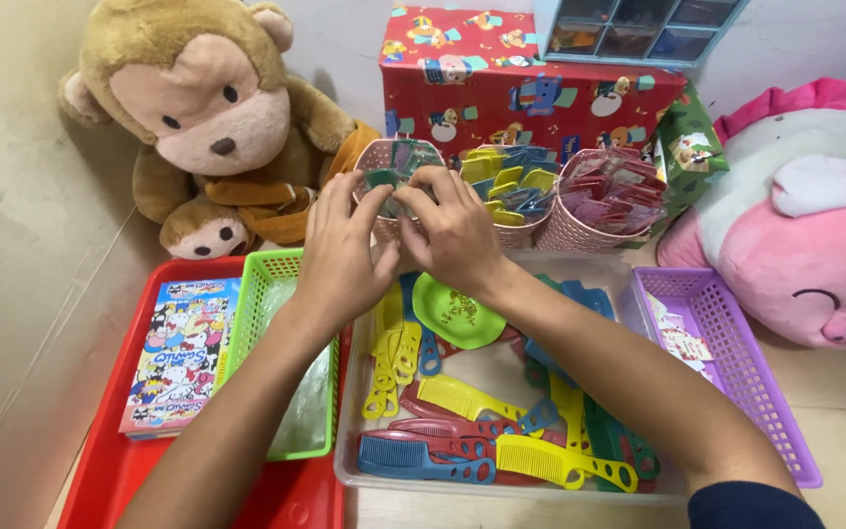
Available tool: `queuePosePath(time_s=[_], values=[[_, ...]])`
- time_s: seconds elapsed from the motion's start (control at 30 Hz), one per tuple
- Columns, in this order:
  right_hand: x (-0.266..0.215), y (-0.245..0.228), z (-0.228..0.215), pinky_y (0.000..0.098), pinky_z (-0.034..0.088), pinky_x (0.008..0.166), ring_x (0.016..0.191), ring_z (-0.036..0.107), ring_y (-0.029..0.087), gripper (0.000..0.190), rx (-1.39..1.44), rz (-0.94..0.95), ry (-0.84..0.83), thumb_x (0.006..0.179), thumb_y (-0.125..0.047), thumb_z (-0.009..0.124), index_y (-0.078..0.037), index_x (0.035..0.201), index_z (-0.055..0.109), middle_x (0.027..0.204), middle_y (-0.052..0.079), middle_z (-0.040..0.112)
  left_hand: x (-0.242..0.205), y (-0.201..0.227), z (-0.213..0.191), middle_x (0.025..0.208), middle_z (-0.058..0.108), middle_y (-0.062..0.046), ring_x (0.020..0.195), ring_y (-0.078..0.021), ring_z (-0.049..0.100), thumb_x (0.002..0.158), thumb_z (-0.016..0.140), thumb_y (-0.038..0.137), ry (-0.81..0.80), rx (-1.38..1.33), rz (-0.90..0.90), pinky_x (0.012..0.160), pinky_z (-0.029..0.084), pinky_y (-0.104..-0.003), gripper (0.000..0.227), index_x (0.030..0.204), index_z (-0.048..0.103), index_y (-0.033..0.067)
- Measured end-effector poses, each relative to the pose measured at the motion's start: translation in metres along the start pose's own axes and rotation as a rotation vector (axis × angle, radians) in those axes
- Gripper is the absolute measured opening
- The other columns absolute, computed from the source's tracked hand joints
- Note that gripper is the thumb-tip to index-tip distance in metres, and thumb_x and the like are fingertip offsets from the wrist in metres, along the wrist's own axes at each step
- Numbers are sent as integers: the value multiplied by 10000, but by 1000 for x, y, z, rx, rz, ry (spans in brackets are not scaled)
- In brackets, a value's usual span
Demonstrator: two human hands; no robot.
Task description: Assembling toy sets by attaching small accessories and paper tags to plastic combs
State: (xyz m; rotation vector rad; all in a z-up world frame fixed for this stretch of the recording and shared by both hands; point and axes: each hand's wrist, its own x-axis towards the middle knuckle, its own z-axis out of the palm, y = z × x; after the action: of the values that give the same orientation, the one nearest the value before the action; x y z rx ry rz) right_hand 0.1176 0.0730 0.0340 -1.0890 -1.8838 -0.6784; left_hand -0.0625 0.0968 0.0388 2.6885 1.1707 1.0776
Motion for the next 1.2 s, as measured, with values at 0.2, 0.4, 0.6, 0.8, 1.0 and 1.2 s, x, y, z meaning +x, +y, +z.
queuePosePath(time_s=[0.2,0.4,0.6,0.8,1.0,1.2], values=[[6,-43,1,388,508,784,925,620,281,177,125,-6,-103,850,-190,744,-142,1005,674,1025,56,557,-31,-22,-52,1241,606,-141,1207,-390,600,858,694,211,-204,-26,-108,967,491,-533,441,1292,630,168],[-6,-87,21,414,514,777,916,643,302,105,288,26,-361,849,-178,717,-138,926,658,945,63,610,-66,-69,-59,1062,739,-59,1020,-330,728,848,692,217,-431,64,-358,851,567,-512,311,1158,668,225],[-22,-102,45,414,530,801,933,644,295,63,337,25,-535,841,-177,701,-138,887,682,931,68,651,-74,-43,-76,1142,690,-255,1066,-476,693,776,777,130,-522,25,-403,876,558,-601,547,1290,613,39],[-19,-111,49,400,515,810,948,635,262,54,267,28,-594,827,-183,685,-175,880,687,903,35,670,-82,-57,-58,1140,669,-253,1050,-487,699,735,801,59,-576,35,-370,865,572,-614,637,1325,564,45],[-12,-120,79,402,453,767,905,611,244,130,80,-58,-580,729,-189,712,-215,856,720,872,8,670,-77,-44,-78,1110,653,-284,1058,-491,687,747,766,-44,-528,-94,-442,885,560,-621,576,1289,574,-14],[-21,-123,124,428,422,734,866,611,261,113,33,-101,-633,662,-194,748,-205,775,746,861,27,677,-81,-49,-84,1120,643,-275,1086,-498,672,805,591,-126,-537,-98,-463,904,556,-609,481,1270,584,-2]])
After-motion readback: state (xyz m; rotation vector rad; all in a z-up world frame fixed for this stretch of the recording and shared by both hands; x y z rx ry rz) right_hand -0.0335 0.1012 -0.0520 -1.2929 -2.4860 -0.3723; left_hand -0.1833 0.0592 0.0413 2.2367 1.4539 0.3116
